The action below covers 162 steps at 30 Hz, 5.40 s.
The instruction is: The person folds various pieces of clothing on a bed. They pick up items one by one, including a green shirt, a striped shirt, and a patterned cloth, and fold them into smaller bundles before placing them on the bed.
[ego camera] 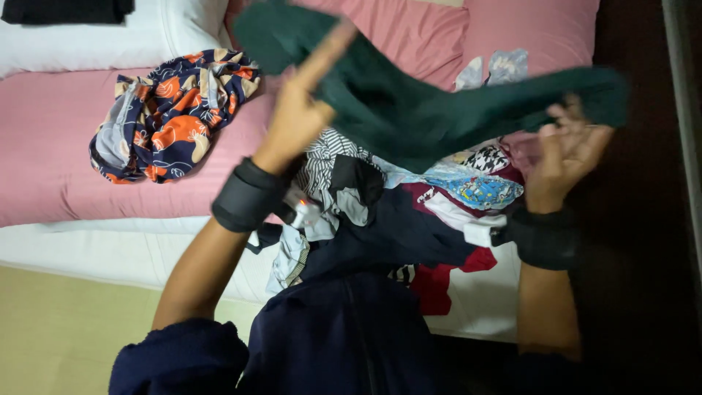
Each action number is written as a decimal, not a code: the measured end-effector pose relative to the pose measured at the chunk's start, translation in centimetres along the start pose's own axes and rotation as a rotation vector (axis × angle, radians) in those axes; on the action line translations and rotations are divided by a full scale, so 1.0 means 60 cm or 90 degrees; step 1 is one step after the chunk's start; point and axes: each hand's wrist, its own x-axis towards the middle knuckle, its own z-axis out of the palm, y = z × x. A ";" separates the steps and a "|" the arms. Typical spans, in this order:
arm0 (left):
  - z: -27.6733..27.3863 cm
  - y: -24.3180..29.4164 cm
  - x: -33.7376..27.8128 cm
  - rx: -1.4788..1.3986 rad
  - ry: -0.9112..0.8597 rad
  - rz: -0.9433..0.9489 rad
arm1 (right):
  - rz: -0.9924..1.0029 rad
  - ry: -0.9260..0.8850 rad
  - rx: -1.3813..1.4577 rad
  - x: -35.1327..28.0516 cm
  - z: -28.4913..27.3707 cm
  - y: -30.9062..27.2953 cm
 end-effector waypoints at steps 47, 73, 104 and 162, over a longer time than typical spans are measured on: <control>-0.350 -0.244 -0.477 0.442 0.404 -0.569 | 0.261 -0.488 -0.179 -0.395 0.286 0.295; 0.128 -0.364 -0.744 0.408 0.567 -0.566 | 0.459 -0.643 -0.257 -0.651 0.189 0.457; 0.299 -0.344 -0.444 -0.151 0.149 -0.516 | 0.484 -0.524 0.009 -0.453 0.205 0.195; 0.136 -0.235 -0.276 0.466 -0.026 0.207 | 0.185 -0.341 -0.085 -0.251 0.350 0.002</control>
